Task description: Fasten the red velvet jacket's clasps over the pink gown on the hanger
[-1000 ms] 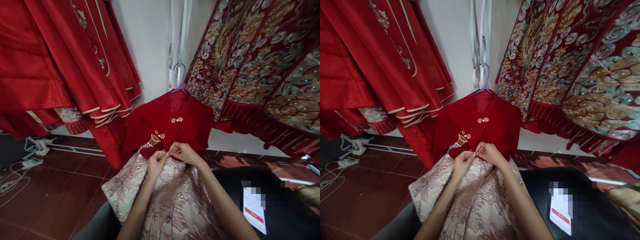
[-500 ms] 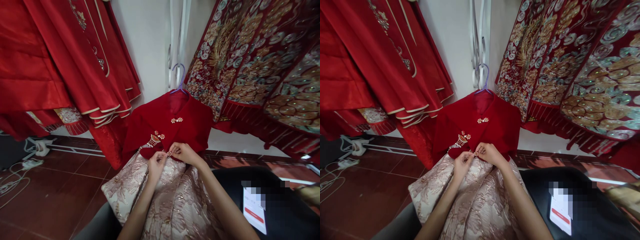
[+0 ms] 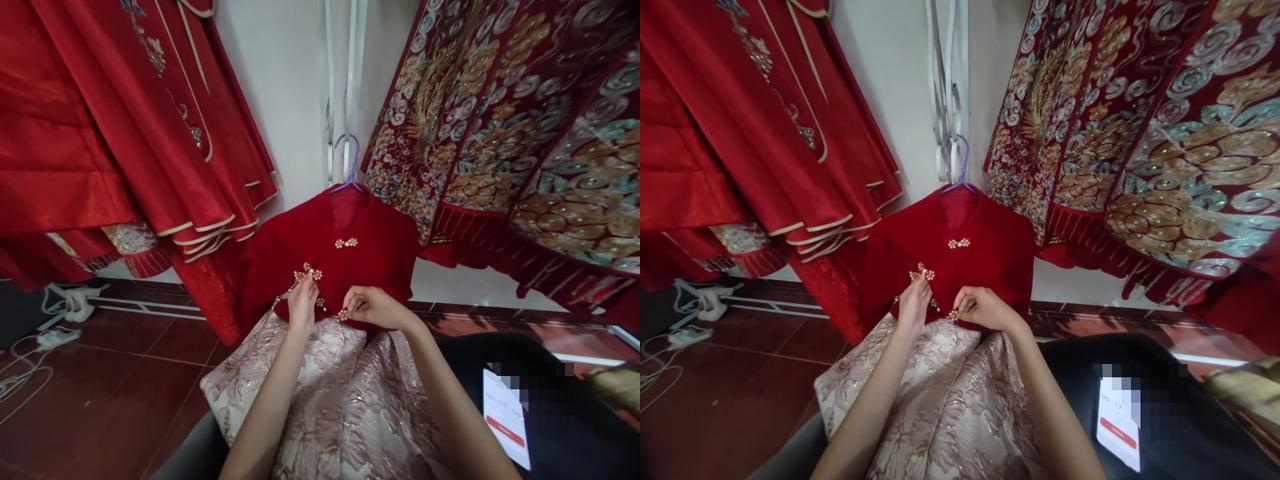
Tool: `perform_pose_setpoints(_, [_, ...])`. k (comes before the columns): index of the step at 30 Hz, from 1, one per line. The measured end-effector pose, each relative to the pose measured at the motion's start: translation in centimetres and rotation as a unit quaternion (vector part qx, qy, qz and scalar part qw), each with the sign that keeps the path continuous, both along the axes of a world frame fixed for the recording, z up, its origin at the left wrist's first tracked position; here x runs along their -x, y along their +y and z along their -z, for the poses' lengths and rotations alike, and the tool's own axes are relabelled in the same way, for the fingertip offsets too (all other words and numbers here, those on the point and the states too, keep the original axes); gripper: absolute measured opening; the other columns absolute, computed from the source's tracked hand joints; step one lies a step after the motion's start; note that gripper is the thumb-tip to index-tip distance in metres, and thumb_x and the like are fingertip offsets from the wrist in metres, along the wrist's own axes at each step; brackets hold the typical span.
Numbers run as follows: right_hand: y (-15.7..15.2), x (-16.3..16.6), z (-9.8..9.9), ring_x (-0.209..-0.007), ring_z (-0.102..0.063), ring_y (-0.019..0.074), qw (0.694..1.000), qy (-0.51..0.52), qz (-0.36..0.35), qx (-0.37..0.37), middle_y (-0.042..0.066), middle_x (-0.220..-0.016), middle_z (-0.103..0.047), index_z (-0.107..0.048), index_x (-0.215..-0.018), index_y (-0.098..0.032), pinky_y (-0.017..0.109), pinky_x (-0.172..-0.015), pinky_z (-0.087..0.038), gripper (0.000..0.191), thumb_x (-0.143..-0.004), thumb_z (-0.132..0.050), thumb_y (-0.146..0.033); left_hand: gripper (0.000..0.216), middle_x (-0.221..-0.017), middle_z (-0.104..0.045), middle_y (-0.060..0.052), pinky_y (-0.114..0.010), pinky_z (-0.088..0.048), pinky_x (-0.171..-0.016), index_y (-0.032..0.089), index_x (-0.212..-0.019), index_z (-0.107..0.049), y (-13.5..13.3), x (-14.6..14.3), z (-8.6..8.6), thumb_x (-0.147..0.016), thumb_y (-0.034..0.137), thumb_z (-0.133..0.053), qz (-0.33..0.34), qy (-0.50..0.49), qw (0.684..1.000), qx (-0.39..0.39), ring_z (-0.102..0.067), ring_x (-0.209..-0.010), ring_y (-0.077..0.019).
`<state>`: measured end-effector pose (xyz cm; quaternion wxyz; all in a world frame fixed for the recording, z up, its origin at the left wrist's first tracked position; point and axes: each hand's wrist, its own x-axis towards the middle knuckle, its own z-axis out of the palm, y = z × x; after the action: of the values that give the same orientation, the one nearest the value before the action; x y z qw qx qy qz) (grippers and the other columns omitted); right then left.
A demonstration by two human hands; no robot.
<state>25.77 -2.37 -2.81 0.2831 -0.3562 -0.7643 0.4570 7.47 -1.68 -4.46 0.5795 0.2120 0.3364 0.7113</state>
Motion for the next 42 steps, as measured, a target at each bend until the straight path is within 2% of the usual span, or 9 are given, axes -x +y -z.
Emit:
perform_pose_setpoints(6, [0.0, 0.3, 0.1, -0.074, -0.064, 0.0139, 1.000, 0.004, -0.002, -0.002, 0.003, -0.078, -0.067, -0.061, -0.084, -0.016, 0.028, -0.071, -0.051, 0.013, -0.073, -0.067, -0.020, 0.024, -0.089, -0.072, -0.007, -0.026, -0.046, -0.084, 0.015, -0.084, -0.069, 0.0, -0.1, 0.2, -0.067, 0.030, -0.077, -0.058, 0.003, 0.998, 0.026, -0.067, -0.083, -0.0133])
perform_pose_setpoints(17, [0.0, 0.5, 0.3, -0.074, -0.064, 0.0137, 1.000, 0.001, 0.003, -0.002, 0.003, -0.079, -0.068, -0.060, -0.084, -0.017, 0.027, -0.070, -0.051, 0.013, -0.072, -0.066, -0.018, 0.033, -0.087, -0.070, -0.005, -0.023, -0.046, -0.074, 0.016, -0.081, -0.066, 0.6, -0.1, 0.5, -0.060, 0.038, -0.078, -0.095, 0.073, 0.993, 0.011, -0.064, -0.076, -0.0113])
perform_pose_setpoints(23, [-0.1, 0.2, 0.1, -0.074, -0.065, 0.0141, 1.000, -0.020, -0.011, 0.017, 0.003, -0.078, -0.069, -0.061, -0.083, -0.017, 0.028, -0.071, -0.051, 0.012, -0.071, -0.066, -0.017, 0.038, -0.075, -0.067, -0.001, -0.022, -0.043, -0.062, 0.017, -0.082, -0.061, 0.4, -0.7, -1.1, -0.067, 0.050, -0.071, -0.010, 0.154, 0.987, 0.040, -0.061, -0.065, -0.0119])
perform_pose_setpoints(28, [0.1, -0.6, 0.4, -0.076, -0.066, 0.0142, 0.998, -0.039, -0.027, 0.036, 0.003, -0.080, -0.070, -0.062, -0.083, -0.017, 0.029, -0.073, -0.052, 0.013, -0.071, -0.065, -0.015, 0.035, -0.068, -0.062, 0.002, -0.024, -0.043, -0.068, 0.019, -0.084, -0.059, 0.3, -1.5, -2.5, -0.069, 0.048, -0.072, -0.058, 0.211, 0.976, 0.016, -0.059, -0.067, -0.0129])
perform_pose_setpoints(30, [0.3, -1.1, 0.4, -0.080, -0.066, 0.0146, 0.997, -0.034, -0.036, 0.054, 0.003, -0.082, -0.071, -0.062, -0.088, -0.017, 0.030, -0.076, -0.052, 0.015, -0.073, -0.064, -0.017, 0.037, -0.068, -0.061, 0.001, -0.025, -0.044, -0.068, 0.021, -0.090, -0.060, -0.4, -2.1, -2.7, -0.076, 0.054, -0.062, -0.023, 0.173, 0.982, 0.072, -0.060, -0.067, -0.0138])
perform_pose_setpoints(33, [0.3, -2.1, 0.2, -0.083, -0.067, 0.0151, 0.997, -0.022, -0.030, 0.072, 0.004, -0.086, -0.071, -0.060, -0.089, -0.017, 0.032, -0.080, -0.052, 0.016, -0.075, -0.065, -0.022, 0.036, -0.071, -0.063, -0.001, -0.027, -0.045, -0.071, 0.020, -0.088, -0.063, -1.3, -3.1, -3.2, -0.078, 0.054, -0.057, 0.116, 0.179, 0.974, 0.079, -0.061, -0.070, -0.0155])
perform_pose_setpoints(35, [0.3, -2.9, -0.3, -0.083, -0.066, 0.0153, 0.997, -0.020, -0.005, 0.070, 0.005, -0.088, -0.070, -0.059, -0.089, -0.017, 0.033, -0.081, -0.052, 0.017, -0.076, -0.065, -0.025, 0.028, -0.078, -0.065, -0.004, -0.027, -0.045, -0.075, 0.018, -0.083, -0.064, -1.1, -3.5, -4.0, -0.077, 0.045, -0.063, 0.135, 0.269, 0.954, -0.021, -0.061, -0.077, -0.0165])
perform_pose_setpoints(38, [-0.1, -3.9, -1.2, -0.085, -0.066, 0.0159, 0.997, -0.024, 0.032, 0.062, 0.006, -0.089, -0.069, -0.060, -0.095, -0.017, 0.034, -0.082, -0.051, 0.021, -0.079, -0.064, -0.030, 0.018, -0.087, -0.064, -0.005, -0.027, -0.045, -0.076, 0.019, -0.090, -0.063, 0.6, -3.4, -6.1, -0.082, 0.034, -0.061, 0.012, 0.445, 0.878, -0.176, -0.059, -0.080, -0.0165])
perform_pose_setpoints(42, [-0.3, -4.7, -1.7, -0.086, -0.065, 0.0166, 0.998, -0.012, 0.052, 0.043, 0.006, -0.089, -0.069, -0.060, -0.096, -0.017, 0.033, -0.081, -0.051, 0.023, -0.081, -0.064, -0.034, 0.016, -0.090, -0.059, -0.007, -0.031, -0.045, -0.077, 0.021, -0.094, -0.063, 3.4, -2.2, -8.8, -0.085, 0.032, -0.058, -0.064, 0.691, 0.677, -0.243, -0.054, -0.087, -0.0211])
